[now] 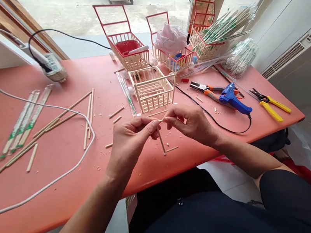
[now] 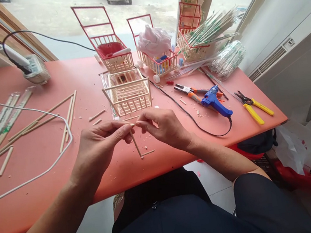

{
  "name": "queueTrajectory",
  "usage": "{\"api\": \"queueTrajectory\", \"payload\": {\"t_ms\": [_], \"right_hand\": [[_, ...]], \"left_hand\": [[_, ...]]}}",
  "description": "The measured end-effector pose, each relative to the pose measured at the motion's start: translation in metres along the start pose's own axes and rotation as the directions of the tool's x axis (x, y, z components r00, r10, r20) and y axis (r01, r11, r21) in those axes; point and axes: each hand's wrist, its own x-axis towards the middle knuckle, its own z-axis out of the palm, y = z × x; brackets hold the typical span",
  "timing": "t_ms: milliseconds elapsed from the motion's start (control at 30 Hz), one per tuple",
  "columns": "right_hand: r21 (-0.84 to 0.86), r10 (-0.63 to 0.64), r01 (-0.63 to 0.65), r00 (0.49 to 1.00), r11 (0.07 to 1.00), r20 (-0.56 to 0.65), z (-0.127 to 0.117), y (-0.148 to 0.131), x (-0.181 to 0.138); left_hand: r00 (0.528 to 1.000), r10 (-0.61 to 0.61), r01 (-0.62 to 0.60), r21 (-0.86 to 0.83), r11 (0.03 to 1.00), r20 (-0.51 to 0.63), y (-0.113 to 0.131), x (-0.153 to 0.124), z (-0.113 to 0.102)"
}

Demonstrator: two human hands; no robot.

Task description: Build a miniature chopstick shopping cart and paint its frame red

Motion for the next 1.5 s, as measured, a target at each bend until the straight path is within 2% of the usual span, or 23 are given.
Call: {"api": "queueTrajectory", "payload": {"t_ms": [300, 433, 567, 733, 867, 1100, 1300, 1500], "right_hand": [[0.001, 0.043, -0.043, 0.999, 0.999, 0.031, -0.001, 0.0, 0.002], [0.075, 0.104, -0.108, 0.993, 0.991, 0.056, -0.005, 0.001, 0.004], [0.109, 0.163, -0.183, 0.972, 0.977, 0.171, -0.01, 0.0, 0.006], [0.087, 0.106, -0.145, 0.931, 0.986, 0.349, -0.009, -0.001, 0.005], [0.097, 0.065, -0.109, 0.925, 0.989, 0.376, -0.004, 0.004, 0.002], [0.121, 0.058, -0.092, 0.964, 0.988, 0.258, -0.005, 0.005, 0.002], [0.089, 0.076, -0.093, 0.982, 0.992, 0.171, -0.011, 0.003, 0.003], [0.032, 0.028, -0.033, 0.99, 0.999, 0.14, -0.007, 0.007, 0.001]], "left_hand": [[1.0, -0.026, 0.026, -0.037, 0.999, 0.011, -0.001, 0.003, 0.0], [0.999, -0.021, 0.018, -0.077, 0.997, -0.038, -0.002, 0.005, -0.002], [0.989, 0.037, -0.063, -0.18, 0.982, -0.146, 0.0, 0.007, -0.008], [0.973, 0.06, -0.11, -0.22, 0.969, -0.224, 0.006, 0.008, -0.011], [0.964, 0.082, -0.143, -0.233, 0.962, -0.253, 0.005, 0.009, -0.01], [0.988, 0.052, -0.084, -0.221, 0.972, -0.147, 0.0, 0.009, -0.013], [0.998, -0.003, 0.001, 0.041, 0.999, 0.055, 0.002, 0.003, -0.007], [0.997, 0.0, -0.012, 0.148, 0.989, 0.079, 0.002, 0.002, -0.003]]}}
